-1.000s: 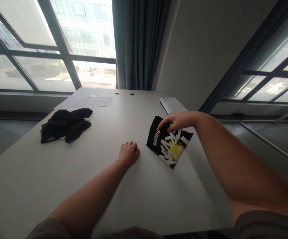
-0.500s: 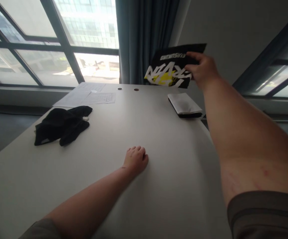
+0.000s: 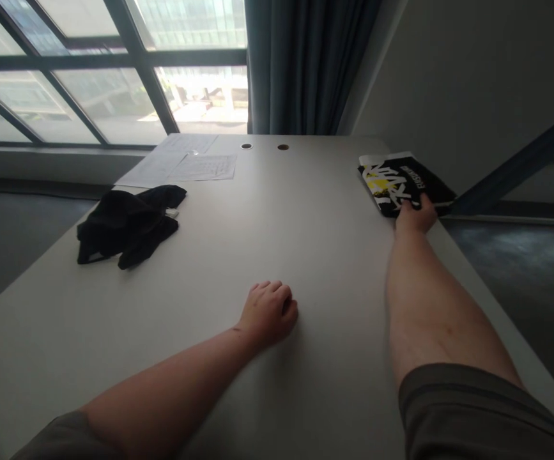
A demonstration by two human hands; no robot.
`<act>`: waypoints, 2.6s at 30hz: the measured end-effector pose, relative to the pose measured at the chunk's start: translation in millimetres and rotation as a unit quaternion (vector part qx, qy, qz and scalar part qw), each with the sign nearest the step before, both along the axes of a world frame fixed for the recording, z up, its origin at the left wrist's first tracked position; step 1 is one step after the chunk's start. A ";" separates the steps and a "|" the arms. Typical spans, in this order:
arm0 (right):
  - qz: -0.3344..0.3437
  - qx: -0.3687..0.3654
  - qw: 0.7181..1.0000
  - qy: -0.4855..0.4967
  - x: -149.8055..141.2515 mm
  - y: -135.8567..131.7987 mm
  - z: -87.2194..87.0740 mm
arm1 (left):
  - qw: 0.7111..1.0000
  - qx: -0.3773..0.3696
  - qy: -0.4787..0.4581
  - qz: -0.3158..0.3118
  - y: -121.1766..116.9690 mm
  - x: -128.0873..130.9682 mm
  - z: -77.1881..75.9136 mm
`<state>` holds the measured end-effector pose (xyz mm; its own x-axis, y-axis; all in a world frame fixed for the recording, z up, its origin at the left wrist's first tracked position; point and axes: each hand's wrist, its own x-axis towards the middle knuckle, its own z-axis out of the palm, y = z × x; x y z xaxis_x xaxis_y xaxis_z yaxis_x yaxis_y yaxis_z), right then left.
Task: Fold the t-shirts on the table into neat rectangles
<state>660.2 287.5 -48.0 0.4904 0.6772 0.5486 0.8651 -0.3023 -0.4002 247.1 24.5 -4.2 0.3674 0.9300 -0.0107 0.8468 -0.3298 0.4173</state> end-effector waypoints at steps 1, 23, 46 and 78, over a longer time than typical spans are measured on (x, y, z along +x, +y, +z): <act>-0.024 -0.007 0.999 0.023 1.0 0.4 -0.1 | 1.000 0.000 0.003 0.001 0.3 0.2 -0.8; 0.020 -0.374 0.927 0.013 -135.2 -115.1 6.9 | 0.998 0.042 -0.030 -0.027 14.8 -17.0 -5.5; 0.411 -0.356 0.839 -0.023 -327.6 -298.4 39.1 | 0.886 0.121 0.093 0.439 117.1 -300.9 -1.8; 0.356 0.033 0.877 0.322 -290.4 -259.7 18.1 | 0.951 0.136 -0.140 -0.238 -10.4 -120.2 13.7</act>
<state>369.8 27.8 -29.9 0.1789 0.9148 0.3622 0.4139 0.2640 -0.8712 126.8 14.2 9.5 0.7009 0.6113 0.3675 0.4418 -0.7766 0.4491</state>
